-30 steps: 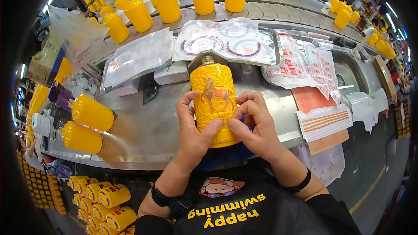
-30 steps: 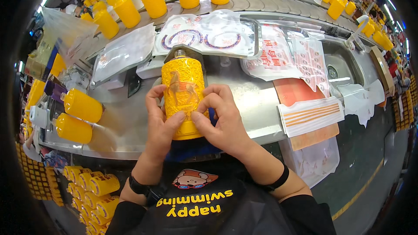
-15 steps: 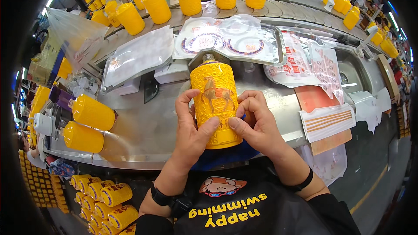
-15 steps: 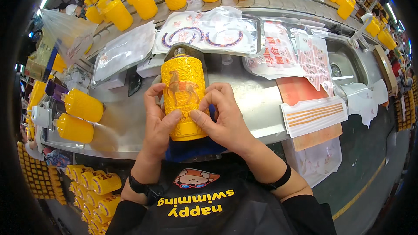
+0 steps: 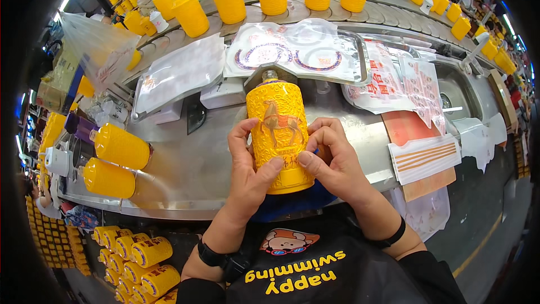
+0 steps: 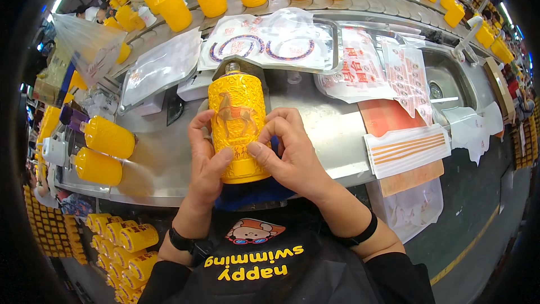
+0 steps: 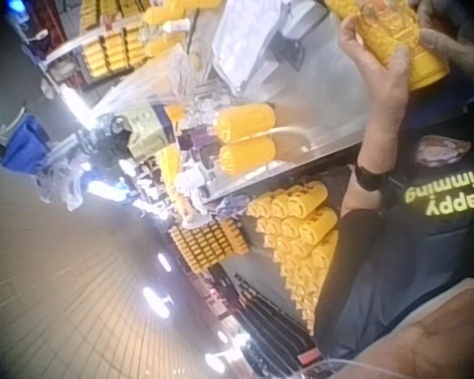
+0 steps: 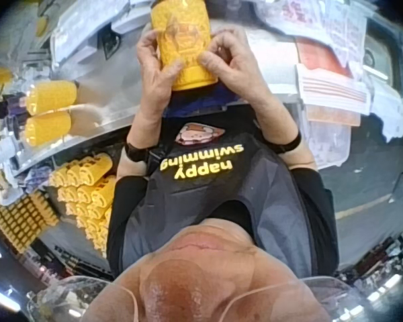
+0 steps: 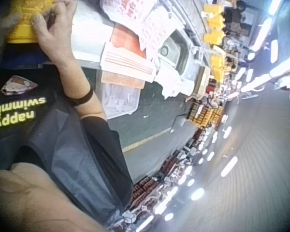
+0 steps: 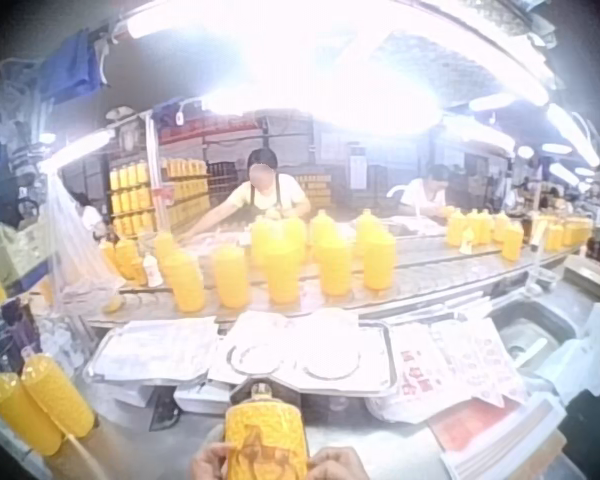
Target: The person wipes a yellow bottle with a cloth, peels a horse sticker from a sheet, and presses it onto the bottle. They then apply a rectangular label and a red character sticker, smoothing all the decals with a plastic tool and a cloth.
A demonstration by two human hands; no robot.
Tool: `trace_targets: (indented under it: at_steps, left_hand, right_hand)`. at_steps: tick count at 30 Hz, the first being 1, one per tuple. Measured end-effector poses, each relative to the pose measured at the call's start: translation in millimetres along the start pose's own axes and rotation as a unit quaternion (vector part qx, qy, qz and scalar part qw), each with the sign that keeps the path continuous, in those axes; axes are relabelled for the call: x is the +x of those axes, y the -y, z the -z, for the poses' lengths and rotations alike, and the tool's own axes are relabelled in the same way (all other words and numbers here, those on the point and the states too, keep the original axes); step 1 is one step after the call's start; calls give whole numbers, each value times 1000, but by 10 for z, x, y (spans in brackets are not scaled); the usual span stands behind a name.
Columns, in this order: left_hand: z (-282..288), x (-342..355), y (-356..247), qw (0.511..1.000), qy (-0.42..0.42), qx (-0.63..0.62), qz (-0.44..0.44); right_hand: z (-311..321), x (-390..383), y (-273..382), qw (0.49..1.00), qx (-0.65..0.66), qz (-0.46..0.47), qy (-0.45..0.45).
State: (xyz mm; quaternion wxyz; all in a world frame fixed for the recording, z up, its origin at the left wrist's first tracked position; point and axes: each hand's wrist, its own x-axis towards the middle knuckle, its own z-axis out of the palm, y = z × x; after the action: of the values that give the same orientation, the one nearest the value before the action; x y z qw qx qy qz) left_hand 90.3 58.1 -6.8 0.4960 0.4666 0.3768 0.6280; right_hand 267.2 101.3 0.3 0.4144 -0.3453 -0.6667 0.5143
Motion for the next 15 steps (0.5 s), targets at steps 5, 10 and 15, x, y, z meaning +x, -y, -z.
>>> trace_targets:
  at_steps: [5,10,15]
  left_hand:
    - [-18,-1,0,1000,-1,22,-12]
    - [-31,-6,-18,1000,-2,19,-12]
    - [-34,-15,-25,999,-7,-30,12]
  right_hand:
    - [2,8,0,1000,-8,16,0]
    - [6,0,-16,1000,-5,11,1]
    - [23,3,-66,1000,-11,11,8]
